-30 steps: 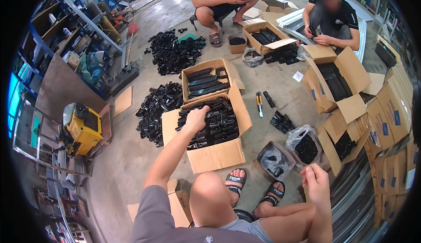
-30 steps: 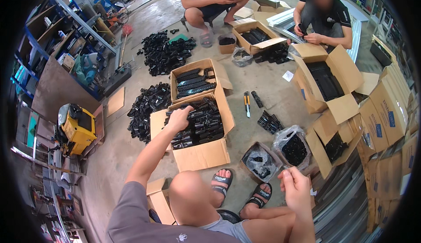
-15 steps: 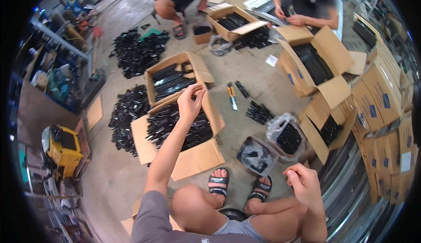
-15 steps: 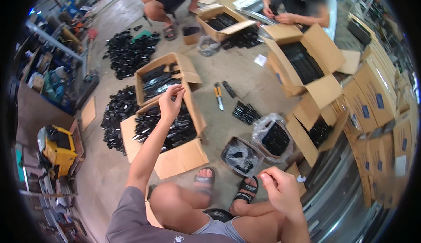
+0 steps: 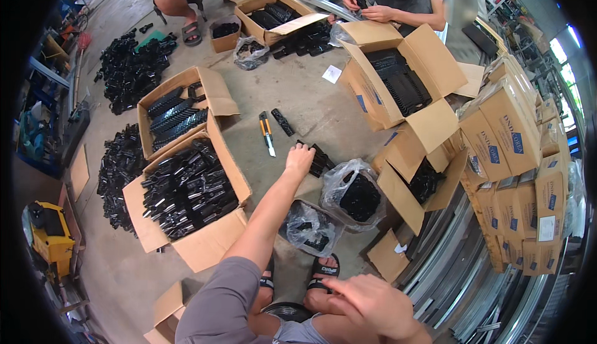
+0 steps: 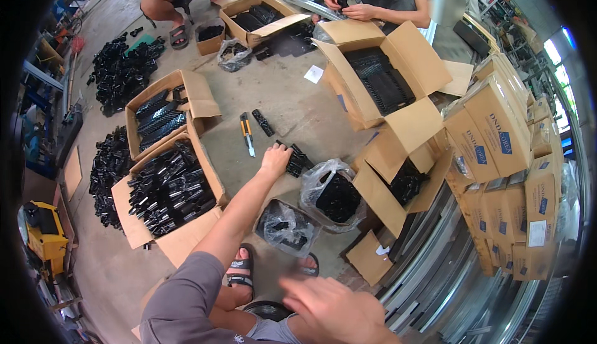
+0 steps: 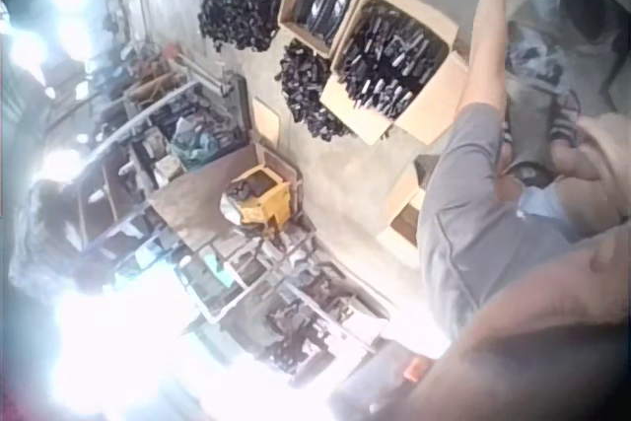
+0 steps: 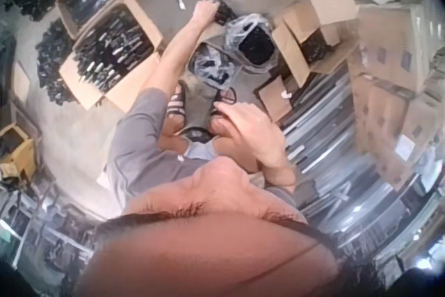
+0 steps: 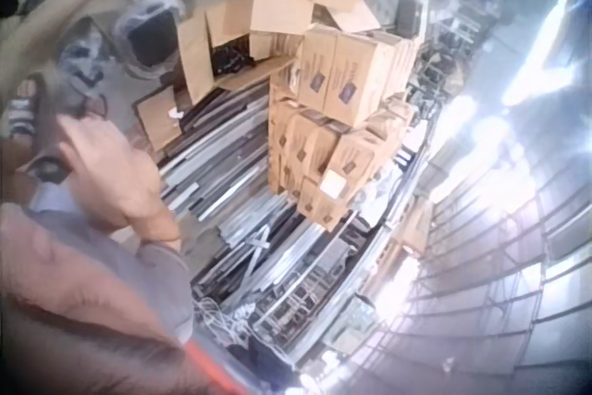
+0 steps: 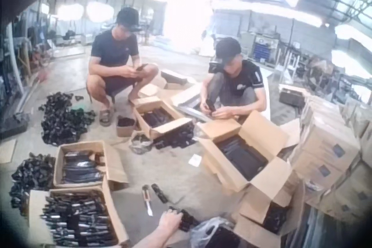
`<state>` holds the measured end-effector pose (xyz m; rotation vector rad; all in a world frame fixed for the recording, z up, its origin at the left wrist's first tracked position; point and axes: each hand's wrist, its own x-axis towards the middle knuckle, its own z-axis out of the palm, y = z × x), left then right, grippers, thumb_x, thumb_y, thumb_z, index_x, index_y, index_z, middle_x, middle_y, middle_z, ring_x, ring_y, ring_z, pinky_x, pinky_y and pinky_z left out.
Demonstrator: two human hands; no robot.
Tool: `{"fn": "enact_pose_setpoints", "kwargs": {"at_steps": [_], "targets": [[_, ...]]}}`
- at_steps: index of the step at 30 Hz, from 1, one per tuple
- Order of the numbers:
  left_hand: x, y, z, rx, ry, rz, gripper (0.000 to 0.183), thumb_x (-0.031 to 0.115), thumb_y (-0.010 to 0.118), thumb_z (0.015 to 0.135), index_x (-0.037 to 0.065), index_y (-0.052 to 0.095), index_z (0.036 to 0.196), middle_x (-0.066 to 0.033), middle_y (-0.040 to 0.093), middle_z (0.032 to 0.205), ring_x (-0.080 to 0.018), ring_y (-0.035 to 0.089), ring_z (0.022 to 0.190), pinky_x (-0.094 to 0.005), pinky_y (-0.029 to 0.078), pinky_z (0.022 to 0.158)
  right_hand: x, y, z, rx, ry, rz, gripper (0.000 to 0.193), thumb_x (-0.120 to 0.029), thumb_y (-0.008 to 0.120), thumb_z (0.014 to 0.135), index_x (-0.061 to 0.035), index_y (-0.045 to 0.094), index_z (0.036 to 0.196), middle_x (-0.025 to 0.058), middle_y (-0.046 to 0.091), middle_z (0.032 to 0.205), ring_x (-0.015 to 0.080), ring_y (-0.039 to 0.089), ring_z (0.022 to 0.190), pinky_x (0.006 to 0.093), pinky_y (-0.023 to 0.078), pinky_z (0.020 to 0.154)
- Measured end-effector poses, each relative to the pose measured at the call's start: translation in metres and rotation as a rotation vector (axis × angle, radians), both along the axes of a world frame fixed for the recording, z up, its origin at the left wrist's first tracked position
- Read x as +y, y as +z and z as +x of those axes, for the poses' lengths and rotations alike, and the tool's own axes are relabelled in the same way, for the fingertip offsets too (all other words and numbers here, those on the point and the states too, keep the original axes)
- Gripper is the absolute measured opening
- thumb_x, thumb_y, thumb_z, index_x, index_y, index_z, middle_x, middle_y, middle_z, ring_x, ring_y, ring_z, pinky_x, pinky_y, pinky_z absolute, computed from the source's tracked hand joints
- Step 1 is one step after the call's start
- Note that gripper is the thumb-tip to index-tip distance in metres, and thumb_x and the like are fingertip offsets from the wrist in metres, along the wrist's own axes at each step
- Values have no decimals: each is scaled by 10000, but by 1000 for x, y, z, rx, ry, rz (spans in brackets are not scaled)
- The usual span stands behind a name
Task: The person takes black plastic components from a plastic bag inside a cardboard box and places them into a separate cardboard box by hand.
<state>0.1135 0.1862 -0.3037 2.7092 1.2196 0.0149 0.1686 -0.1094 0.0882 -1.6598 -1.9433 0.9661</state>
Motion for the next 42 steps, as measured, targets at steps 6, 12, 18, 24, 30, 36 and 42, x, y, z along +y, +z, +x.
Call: {"fn": "enact_pose_setpoints", "kwargs": {"at_steps": [6,12,18,24,30,36,42], "targets": [[3,-21,10,-28,-55,155,180,143,629,849,134,669,1024,-67,619,1064,-236,570,1085,-375,453,896,5,25,1,-155,71,-41,409,-278,750,841,-111,659,1203,38,695,978,246,665,852,336,531,704],[0,-17,-4,-92,-146,272,121,170,616,833,133,657,940,-57,624,1013,-223,569,1058,-367,427,894,-7,19,0,-63,86,-136,442,-256,737,857,-85,627,1249,106,678,1051,296,645,942,387,519,802],[-5,51,-21,-529,133,-394,252,215,459,1023,-28,409,1067,-233,707,837,-380,705,787,-518,545,738,-16,3,5,-94,22,-3,386,-205,727,875,-85,645,1232,114,678,987,298,656,885,360,525,769],[-106,216,-40,-1076,230,-1277,279,310,499,1059,50,432,1134,-53,614,839,-130,596,672,-316,547,652,-6,-12,12,176,-561,4,341,-187,708,915,-36,653,1216,117,711,909,193,681,736,321,542,669],[-207,320,-86,-812,-58,-737,393,198,577,989,11,352,1250,-250,636,899,-404,673,791,-478,511,702,-5,-28,18,614,-780,-61,366,-280,686,971,1,613,1194,46,679,872,89,612,729,225,469,585],[-254,365,-113,-701,26,-761,445,288,499,1031,1,343,1334,-295,646,968,-470,666,947,-498,508,824,-14,-24,8,750,-687,-127,251,-264,655,979,-23,653,1046,53,690,870,100,648,733,235,513,617],[-250,339,-124,-1042,112,-1584,392,374,439,1083,104,508,1359,0,629,1065,-64,612,888,-242,521,786,-27,-12,-3,1084,-613,-126,235,-154,551,997,-18,608,1180,77,694,1028,165,681,888,319,557,783]]}}
